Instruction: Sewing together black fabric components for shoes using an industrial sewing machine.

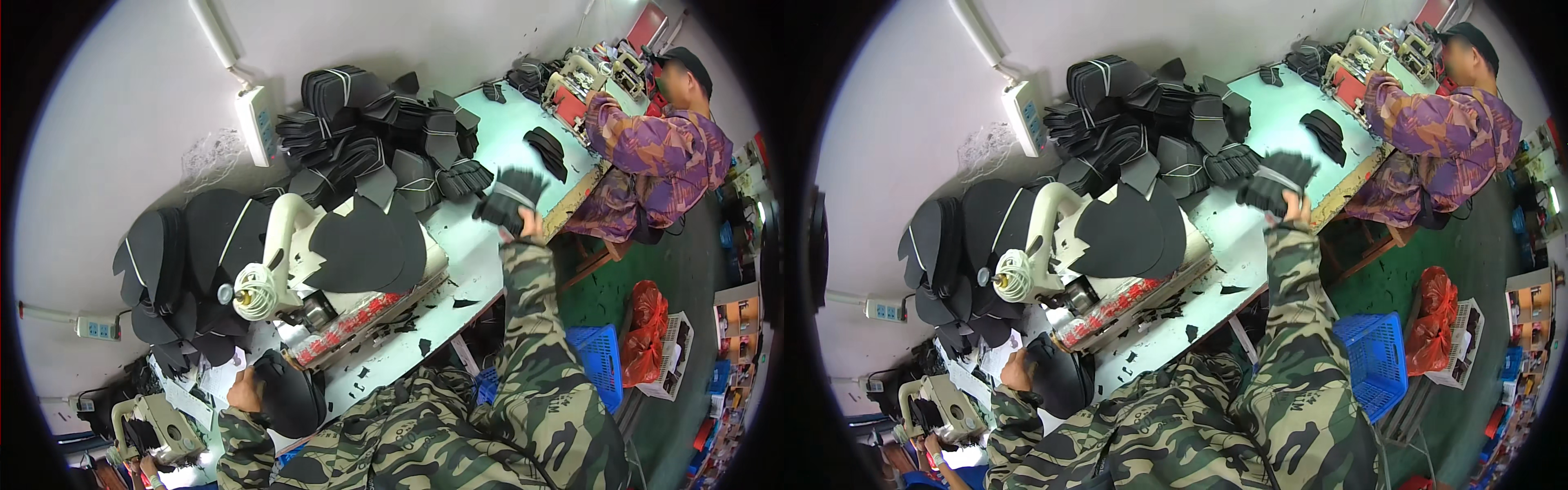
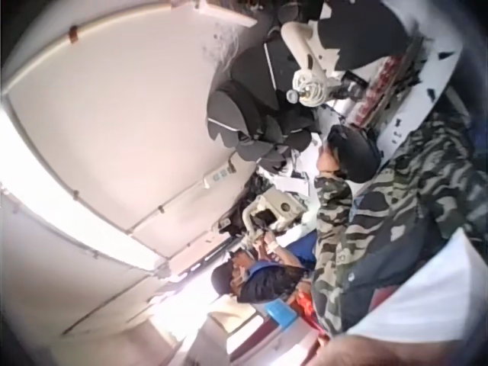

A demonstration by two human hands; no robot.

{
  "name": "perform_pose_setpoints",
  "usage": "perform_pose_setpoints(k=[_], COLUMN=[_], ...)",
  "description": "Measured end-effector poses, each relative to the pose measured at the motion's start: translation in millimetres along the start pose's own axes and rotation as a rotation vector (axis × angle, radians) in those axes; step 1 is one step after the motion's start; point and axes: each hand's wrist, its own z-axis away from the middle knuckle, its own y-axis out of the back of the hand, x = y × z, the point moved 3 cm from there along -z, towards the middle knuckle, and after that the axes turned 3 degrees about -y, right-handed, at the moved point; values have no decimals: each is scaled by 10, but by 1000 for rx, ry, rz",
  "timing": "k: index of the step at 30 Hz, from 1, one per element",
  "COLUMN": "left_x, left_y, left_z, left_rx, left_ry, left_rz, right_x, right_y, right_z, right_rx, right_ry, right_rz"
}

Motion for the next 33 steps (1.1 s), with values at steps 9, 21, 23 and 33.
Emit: perform_pose_setpoints(k=[9,21,23,33], left_x=[65,1065,1027,1081], left_y=[63,647,500,313], left_z=[38,-382,-388,-918], left_rx=[-61,-436,-278,-192], left_ry=[121,112,211,45], left_rz=[-177,1157,1123,698], right_x=[112,-1681,-1567,-1496], right_y=[-630,-2205,-2301,-2331], right_z=[378,3043,3049,3119], right_rx=[65,-1201,-983,-945], right_ry=[-168,-676,-594,-788], right_rz=[1174,-59,-118,-91])
